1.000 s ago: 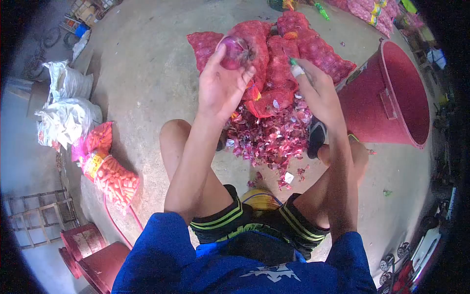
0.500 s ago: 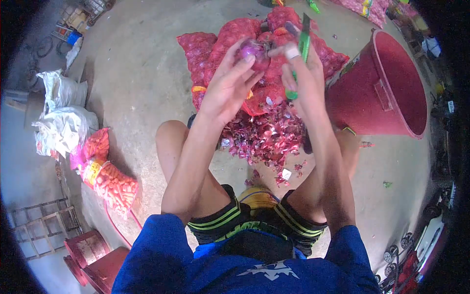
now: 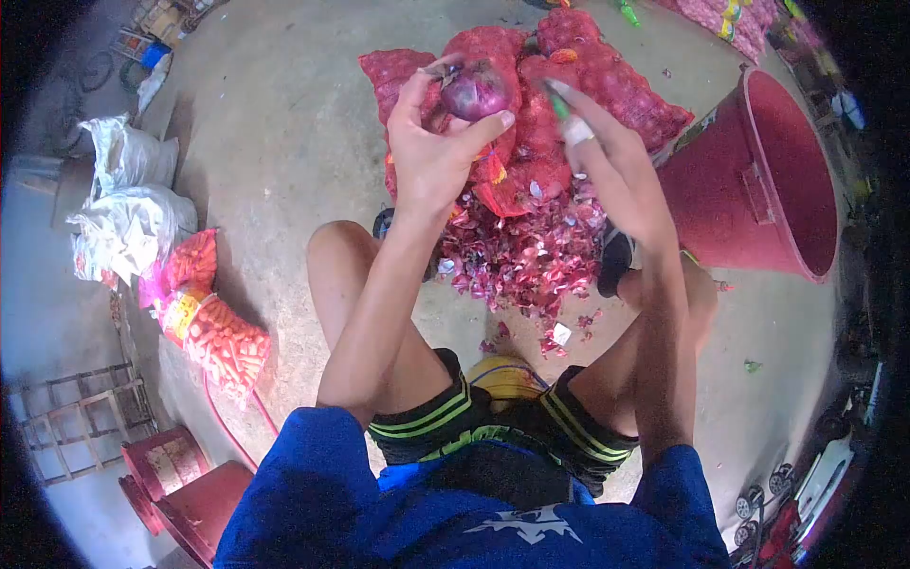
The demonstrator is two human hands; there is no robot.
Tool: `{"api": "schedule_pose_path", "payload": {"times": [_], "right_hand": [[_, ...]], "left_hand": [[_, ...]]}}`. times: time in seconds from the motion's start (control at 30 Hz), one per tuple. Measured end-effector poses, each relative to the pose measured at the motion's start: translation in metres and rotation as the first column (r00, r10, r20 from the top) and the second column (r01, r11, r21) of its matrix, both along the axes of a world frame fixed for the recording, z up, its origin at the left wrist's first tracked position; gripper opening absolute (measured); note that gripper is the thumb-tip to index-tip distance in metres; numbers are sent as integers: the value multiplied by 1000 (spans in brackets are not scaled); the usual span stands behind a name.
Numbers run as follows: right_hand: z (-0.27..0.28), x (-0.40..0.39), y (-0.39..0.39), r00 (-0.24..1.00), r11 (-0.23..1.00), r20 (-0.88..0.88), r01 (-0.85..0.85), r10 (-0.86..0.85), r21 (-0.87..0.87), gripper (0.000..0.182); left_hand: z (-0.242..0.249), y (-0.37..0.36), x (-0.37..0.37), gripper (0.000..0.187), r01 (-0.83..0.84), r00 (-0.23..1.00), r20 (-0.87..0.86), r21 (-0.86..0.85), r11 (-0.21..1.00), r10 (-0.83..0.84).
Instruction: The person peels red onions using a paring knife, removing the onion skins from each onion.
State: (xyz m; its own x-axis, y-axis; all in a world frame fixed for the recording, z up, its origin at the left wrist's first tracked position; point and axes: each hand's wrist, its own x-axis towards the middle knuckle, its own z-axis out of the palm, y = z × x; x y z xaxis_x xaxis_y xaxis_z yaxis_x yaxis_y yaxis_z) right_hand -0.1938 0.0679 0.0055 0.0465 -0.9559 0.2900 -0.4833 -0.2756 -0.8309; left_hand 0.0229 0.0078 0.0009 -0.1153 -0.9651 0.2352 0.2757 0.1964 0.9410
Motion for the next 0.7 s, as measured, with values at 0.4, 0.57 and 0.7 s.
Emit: {"api": "schedule_pose_path", "payload": {"times": [0.4,0.57,0.7], "right_hand": [[-2,22,-5,990,986,-130,33,-54,-163,46],[-14,26,-13,997,963,4,78,-80,-259,44],[-44,-6,-40,954,927,71,299,-291,-227,42]], "left_hand": [[1,4,-4,67,79,995,-60,34,996,-77],[-6,3,-8,67,127,969,-224,96,987,-103],[2,5,2,66,241,919,-332,55,969,-210]]}}
